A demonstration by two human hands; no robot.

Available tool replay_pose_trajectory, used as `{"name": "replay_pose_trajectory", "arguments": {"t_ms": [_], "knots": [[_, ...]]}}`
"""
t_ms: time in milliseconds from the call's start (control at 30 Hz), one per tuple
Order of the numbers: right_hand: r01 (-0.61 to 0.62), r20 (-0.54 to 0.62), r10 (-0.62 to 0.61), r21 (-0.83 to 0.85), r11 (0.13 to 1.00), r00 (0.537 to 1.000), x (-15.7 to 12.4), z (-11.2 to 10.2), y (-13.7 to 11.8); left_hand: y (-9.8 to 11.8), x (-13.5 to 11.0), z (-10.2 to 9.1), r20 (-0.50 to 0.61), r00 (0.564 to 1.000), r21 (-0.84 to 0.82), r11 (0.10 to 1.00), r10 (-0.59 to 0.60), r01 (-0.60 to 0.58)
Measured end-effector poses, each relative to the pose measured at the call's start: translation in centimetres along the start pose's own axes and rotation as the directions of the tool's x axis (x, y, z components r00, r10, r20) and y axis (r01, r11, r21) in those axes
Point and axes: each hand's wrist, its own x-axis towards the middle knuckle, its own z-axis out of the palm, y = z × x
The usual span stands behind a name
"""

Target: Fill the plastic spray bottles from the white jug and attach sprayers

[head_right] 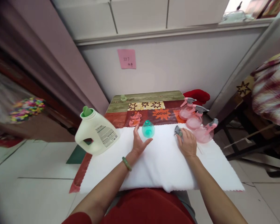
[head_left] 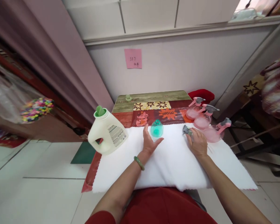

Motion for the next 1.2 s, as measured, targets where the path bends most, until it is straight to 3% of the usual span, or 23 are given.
{"name": "replay_pose_trajectory", "arguments": {"t_ms": [133,200,267,333,433,533,633,733,867,933,1000,1100,1200], "knots": [[0.043,-0.020,-0.043,0.011,0.999,0.999,-0.2,0.1,0.4,2.0,-2.7,-7.3,-0.101,0.989,0.096,0.991,0.108,-0.098],[0.040,-0.030,-0.039,0.003,0.999,0.999,-0.3,0.2,0.5,2.0,-3.7,-11.8,-0.232,0.963,0.221,0.971,0.139,-0.087],[0.021,-0.028,-0.021,-0.005,1.000,0.999,-0.4,0.2,0.6,1.2,-4.2,-16.2,-0.399,0.909,0.334,0.942,0.119,0.024],[-0.011,-0.017,0.011,-0.007,1.000,1.000,-0.4,0.2,0.6,-0.1,-4.2,-20.0,-0.576,0.817,0.356,0.897,-0.011,0.263],[-0.065,0.002,0.065,0.000,0.998,0.998,-0.5,0.0,0.4,-2.0,-3.7,-23.7,-0.644,0.754,0.307,0.860,-0.128,0.408],[-0.086,0.005,0.086,0.020,0.996,0.996,-0.4,-0.2,0.2,-3.5,-2.8,-24.9,-0.571,0.773,0.231,0.849,-0.277,0.475],[-0.080,0.001,0.080,0.038,0.996,0.997,-0.4,-0.4,0.2,-4.5,-1.5,-24.7,-0.458,0.782,0.133,0.838,-0.422,0.530],[-0.063,-0.004,0.063,0.041,0.997,0.998,-0.3,-0.5,0.4,-4.5,-0.2,-24.4,-0.422,0.775,0.085,0.830,-0.471,0.551],[-0.022,-0.081,0.024,0.028,0.999,0.996,0.3,-1.6,-0.8,-2.1,1.6,-25.8,-0.393,0.793,0.124,0.827,-0.466,0.548],[0.017,-0.126,-0.008,0.073,0.997,0.992,1.1,-2.8,-3.0,0.1,2.4,-27.2,-0.371,0.811,0.168,0.826,-0.452,0.538],[0.074,-0.102,-0.051,0.232,0.970,0.993,2.1,-4.2,-6.6,2.5,3.3,-28.7,-0.336,0.836,0.223,0.826,-0.433,0.518],[0.033,0.091,-0.107,0.586,0.810,0.990,3.8,-5.5,-13.8,5.9,4.4,-30.5,-0.279,0.869,0.304,0.821,-0.408,0.483],[-0.258,0.338,-0.131,0.872,0.415,0.932,4.9,-5.1,-20.7,8.5,4.9,-31.3,-0.173,0.912,0.434,0.803,-0.372,0.410]]}}
